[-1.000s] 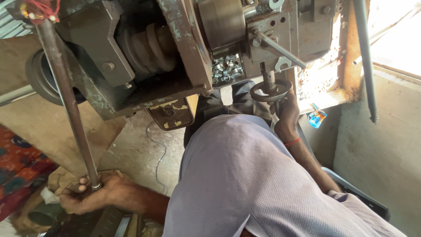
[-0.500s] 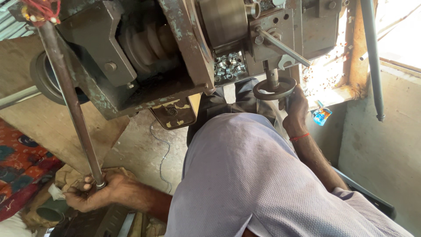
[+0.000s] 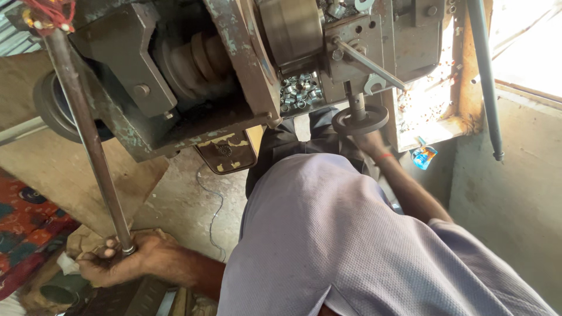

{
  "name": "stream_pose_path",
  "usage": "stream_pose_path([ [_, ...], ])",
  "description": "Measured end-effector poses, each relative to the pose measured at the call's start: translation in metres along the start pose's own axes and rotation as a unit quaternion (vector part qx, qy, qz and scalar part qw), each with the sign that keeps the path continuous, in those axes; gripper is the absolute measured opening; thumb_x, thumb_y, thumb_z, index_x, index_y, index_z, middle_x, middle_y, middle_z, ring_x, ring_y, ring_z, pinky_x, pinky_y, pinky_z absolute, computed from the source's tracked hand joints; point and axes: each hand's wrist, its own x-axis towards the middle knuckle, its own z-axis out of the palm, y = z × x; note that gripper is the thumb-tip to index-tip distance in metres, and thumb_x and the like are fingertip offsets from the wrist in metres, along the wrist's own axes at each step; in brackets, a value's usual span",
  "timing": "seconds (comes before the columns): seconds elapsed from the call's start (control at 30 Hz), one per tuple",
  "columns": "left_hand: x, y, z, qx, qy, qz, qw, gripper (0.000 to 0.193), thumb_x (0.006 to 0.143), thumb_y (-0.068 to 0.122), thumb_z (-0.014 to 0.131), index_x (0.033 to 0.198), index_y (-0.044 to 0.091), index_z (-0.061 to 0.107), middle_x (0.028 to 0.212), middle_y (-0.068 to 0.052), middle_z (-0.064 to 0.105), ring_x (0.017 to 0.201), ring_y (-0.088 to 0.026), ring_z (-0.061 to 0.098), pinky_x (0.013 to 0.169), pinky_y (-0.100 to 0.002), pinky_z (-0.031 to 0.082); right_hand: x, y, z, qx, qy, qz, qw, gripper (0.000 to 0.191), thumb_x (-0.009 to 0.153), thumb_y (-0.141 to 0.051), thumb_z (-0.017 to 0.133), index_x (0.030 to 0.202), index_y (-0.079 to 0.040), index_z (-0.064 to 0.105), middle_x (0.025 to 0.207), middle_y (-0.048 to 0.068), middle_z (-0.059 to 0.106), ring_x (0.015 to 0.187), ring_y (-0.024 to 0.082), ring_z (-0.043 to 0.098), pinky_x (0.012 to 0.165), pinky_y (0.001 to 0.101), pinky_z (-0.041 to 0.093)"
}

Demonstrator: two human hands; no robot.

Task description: The person operates an industrial lathe-like machine by turning handwheels and using wrenches to adjust and secure components, while also handling a small cylindrical part and a red file.

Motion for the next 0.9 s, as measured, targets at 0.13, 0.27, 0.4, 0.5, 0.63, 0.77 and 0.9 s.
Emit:
stream_pose_path([
  [0.13,-0.002,0.001,0.004,-0.021,0.028,-0.01,0.999,0.03,0.094,0.027,0.066,0.072,0.016,0.049,0.067,0.004,0.042,0.055,-0.009,0.039,0.055,-0.025,0.034,-0.043,0.016,-0.051,0.02,0.032,0.164,0.986,0.04,0.107,-0.032,0.05,0.122,-0.003,0.073,0.111,0.017,0.078,0.102,0.022,0.072,0.094,0.0392,0.055],
  [0.27,-0.003,-0.001,0.003,0.026,0.042,0.002,0.999,0.027,0.091,0.029,0.067,0.073,0.015,0.051,0.067,0.004,0.043,0.057,-0.01,0.042,0.055,-0.025,0.036,-0.042,0.004,-0.015,-0.001,-0.104,-0.012,0.994,0.042,0.101,-0.027,0.055,0.13,0.001,0.064,0.126,0.02,0.067,0.115,0.027,0.062,0.097,0.0405,0.048],
  [0.4,0.001,-0.006,-0.006,-0.021,0.018,0.0,1.0,0.024,0.093,0.028,0.066,0.078,0.014,0.053,0.07,0.003,0.044,0.06,-0.01,0.043,0.058,-0.026,0.036,0.001,-0.006,-0.013,-0.404,-0.144,-0.09,0.899,0.034,0.102,-0.028,0.052,0.129,-0.015,0.067,0.127,0.01,0.07,0.116,0.028,0.066,0.102,0.0393,0.051],
  [0.5,-0.001,-0.009,-0.012,-0.014,-0.008,0.016,1.0,0.023,0.095,0.027,0.065,0.08,0.012,0.055,0.074,0.002,0.049,0.064,-0.011,0.046,0.059,-0.026,0.036,-0.018,-0.006,-0.066,-0.084,-0.06,0.051,0.993,0.042,0.103,-0.03,0.048,0.14,-0.012,0.058,0.127,0.011,0.069,0.117,0.026,0.066,0.099,0.0399,0.049],
  [0.63,-0.018,-0.007,-0.014,0.018,-0.013,0.015,1.0,0.023,0.096,0.03,0.064,0.085,0.01,0.06,0.076,-0.001,0.054,0.067,-0.013,0.052,0.06,-0.027,0.039,-0.053,-0.017,-0.063,-0.023,-0.143,0.09,0.985,0.04,0.103,-0.031,0.045,0.127,-0.01,0.069,0.123,0.012,0.072,0.111,0.028,0.069,0.094,0.0413,0.055],
  [0.77,-0.044,0.002,-0.005,-0.012,-0.028,0.007,1.0,0.025,0.097,0.031,0.067,0.088,0.01,0.059,0.083,-0.002,0.058,0.074,-0.015,0.057,0.065,-0.03,0.043,-0.015,-0.024,-0.015,0.066,-0.28,0.063,0.956,0.041,0.113,-0.037,0.05,0.125,0.0,0.062,0.117,0.02,0.065,0.109,0.033,0.061,0.095,0.0459,0.053],
  [0.9,-0.076,0.011,0.005,0.029,0.022,-0.021,0.999,0.026,0.094,0.034,0.067,0.089,0.009,0.063,0.076,-0.001,0.057,0.066,-0.014,0.057,0.058,-0.028,0.042,0.011,-0.021,-0.051,-0.108,-0.139,-0.096,0.98,0.042,0.101,-0.035,0.05,0.131,-0.008,0.062,0.114,0.012,0.073,0.1,0.026,0.071,0.084,0.042,0.057],
])
